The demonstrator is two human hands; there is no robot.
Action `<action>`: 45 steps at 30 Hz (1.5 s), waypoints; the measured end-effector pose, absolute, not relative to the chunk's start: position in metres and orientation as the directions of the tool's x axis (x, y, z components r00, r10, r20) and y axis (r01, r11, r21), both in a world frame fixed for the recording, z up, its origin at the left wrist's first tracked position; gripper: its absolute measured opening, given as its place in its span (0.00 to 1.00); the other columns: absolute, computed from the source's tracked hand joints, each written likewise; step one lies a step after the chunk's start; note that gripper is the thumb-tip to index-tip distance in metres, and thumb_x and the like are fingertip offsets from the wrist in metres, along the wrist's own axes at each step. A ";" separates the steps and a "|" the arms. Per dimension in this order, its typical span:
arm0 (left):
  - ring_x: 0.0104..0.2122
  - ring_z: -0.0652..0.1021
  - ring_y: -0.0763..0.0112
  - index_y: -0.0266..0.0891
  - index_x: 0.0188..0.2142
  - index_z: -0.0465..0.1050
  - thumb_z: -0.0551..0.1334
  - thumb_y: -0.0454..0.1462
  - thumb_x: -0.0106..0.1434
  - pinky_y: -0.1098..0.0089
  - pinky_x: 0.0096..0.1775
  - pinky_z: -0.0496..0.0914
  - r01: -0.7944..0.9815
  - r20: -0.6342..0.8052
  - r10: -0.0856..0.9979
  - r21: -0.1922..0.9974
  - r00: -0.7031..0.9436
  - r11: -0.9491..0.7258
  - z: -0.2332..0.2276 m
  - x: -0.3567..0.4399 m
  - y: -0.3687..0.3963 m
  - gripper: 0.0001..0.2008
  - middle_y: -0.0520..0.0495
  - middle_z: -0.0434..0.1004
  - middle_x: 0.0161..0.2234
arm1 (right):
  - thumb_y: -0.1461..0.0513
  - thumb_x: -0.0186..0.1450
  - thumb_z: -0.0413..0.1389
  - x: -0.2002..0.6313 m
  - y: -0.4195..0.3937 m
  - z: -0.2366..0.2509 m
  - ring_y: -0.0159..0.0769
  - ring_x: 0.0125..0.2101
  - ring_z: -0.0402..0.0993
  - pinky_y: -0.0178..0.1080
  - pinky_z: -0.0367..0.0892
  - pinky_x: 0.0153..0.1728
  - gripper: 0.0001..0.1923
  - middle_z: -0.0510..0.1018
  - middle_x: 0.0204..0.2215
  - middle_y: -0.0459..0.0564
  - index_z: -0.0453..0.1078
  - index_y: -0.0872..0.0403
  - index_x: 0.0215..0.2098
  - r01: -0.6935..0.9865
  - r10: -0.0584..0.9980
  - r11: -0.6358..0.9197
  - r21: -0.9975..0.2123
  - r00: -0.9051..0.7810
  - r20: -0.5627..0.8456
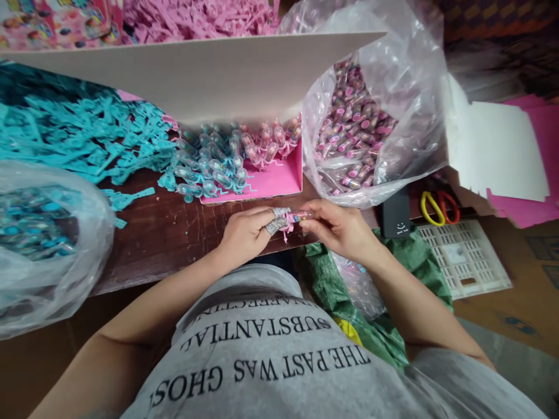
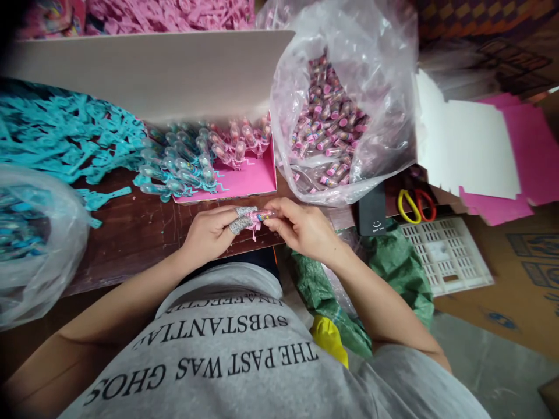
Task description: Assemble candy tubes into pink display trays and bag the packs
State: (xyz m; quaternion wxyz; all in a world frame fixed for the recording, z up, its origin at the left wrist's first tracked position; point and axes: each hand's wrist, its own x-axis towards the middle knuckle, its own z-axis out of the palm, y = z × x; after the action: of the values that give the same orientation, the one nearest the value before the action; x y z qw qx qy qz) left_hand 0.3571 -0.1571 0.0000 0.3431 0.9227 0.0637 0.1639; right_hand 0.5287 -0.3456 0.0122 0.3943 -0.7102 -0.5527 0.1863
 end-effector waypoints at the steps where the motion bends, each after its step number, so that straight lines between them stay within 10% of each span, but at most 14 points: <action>1: 0.30 0.78 0.71 0.39 0.31 0.78 0.58 0.36 0.75 0.72 0.33 0.68 0.012 0.259 0.241 0.658 0.935 -0.753 -0.001 0.356 -0.158 0.15 0.49 0.81 0.30 | 0.53 0.77 0.56 0.527 -0.344 0.012 0.33 0.30 0.81 0.36 0.72 0.33 0.14 0.85 0.33 0.46 0.73 0.52 0.54 0.623 0.933 -0.084 -0.778 0.323 0.158; 7: 0.29 0.79 0.72 0.40 0.35 0.81 0.58 0.38 0.74 0.73 0.33 0.69 0.029 0.158 0.237 0.774 0.959 -0.632 -0.007 0.355 -0.153 0.14 0.49 0.82 0.30 | 0.43 0.78 0.51 0.517 -0.337 0.007 0.30 0.24 0.76 0.35 0.65 0.28 0.25 0.80 0.23 0.44 0.75 0.53 0.41 0.563 0.933 -0.179 -0.807 0.358 0.043; 11: 0.26 0.76 0.73 0.40 0.38 0.82 0.59 0.37 0.71 0.74 0.30 0.67 0.132 -0.010 0.235 0.850 0.972 -0.509 0.001 0.354 -0.147 0.11 0.52 0.80 0.27 | 0.38 0.76 0.49 0.543 -0.338 0.010 0.35 0.33 0.81 0.38 0.73 0.36 0.31 0.86 0.36 0.50 0.79 0.52 0.46 0.602 0.932 -0.204 -0.772 0.360 0.035; 14: 0.23 0.73 0.75 0.40 0.40 0.80 0.61 0.38 0.69 0.75 0.28 0.66 0.253 -0.164 0.281 0.914 0.946 -0.317 0.003 0.353 -0.146 0.09 0.54 0.76 0.23 | 0.42 0.76 0.51 0.595 -0.349 0.002 0.46 0.46 0.81 0.49 0.75 0.48 0.27 0.83 0.52 0.59 0.77 0.51 0.57 0.732 0.817 -0.425 -0.532 0.563 0.122; 19: 0.40 0.83 0.69 0.38 0.41 0.78 0.73 0.43 0.61 0.65 0.46 0.79 0.209 -0.191 0.360 0.978 0.913 -0.011 -0.012 0.354 -0.155 0.13 0.45 0.85 0.41 | 0.53 0.74 0.55 0.653 -0.362 -0.024 0.62 0.54 0.76 0.60 0.74 0.50 0.18 0.78 0.53 0.71 0.80 0.57 0.45 0.741 0.754 -0.643 -0.194 0.657 0.008; 30: 0.40 0.83 0.67 0.39 0.42 0.82 0.72 0.42 0.62 0.63 0.48 0.79 0.228 -0.224 0.280 0.974 0.934 0.019 -0.001 0.365 -0.151 0.11 0.47 0.87 0.43 | 0.56 0.80 0.50 0.529 -0.342 0.017 0.39 0.42 0.81 0.43 0.78 0.42 0.12 0.81 0.47 0.55 0.68 0.53 0.57 0.763 0.962 0.078 -0.641 0.111 0.248; 41: 0.34 0.76 0.69 0.39 0.36 0.75 0.64 0.37 0.70 0.69 0.37 0.69 0.065 0.189 0.288 0.723 0.939 -0.688 0.000 0.350 -0.153 0.06 0.48 0.78 0.35 | 0.53 0.82 0.45 0.510 -0.340 -0.005 0.42 0.40 0.82 0.43 0.76 0.38 0.20 0.83 0.43 0.57 0.73 0.56 0.52 0.774 0.948 -0.057 -0.631 0.240 0.208; 45: 0.33 0.76 0.71 0.38 0.35 0.76 0.66 0.38 0.67 0.71 0.37 0.70 0.095 0.030 0.291 0.909 0.956 -0.406 0.005 0.349 -0.149 0.05 0.49 0.78 0.34 | 0.50 0.82 0.42 0.519 -0.346 0.007 0.31 0.25 0.74 0.36 0.70 0.28 0.25 0.81 0.29 0.47 0.77 0.54 0.45 0.467 0.968 -0.143 -0.873 0.251 -0.025</action>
State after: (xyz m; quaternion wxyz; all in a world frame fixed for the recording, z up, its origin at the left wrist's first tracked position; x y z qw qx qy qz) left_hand 0.3491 -0.1487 0.0053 0.5324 0.8334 0.1159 0.0923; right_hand 0.5188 -0.3455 0.0069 0.3938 -0.6860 -0.5227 0.3181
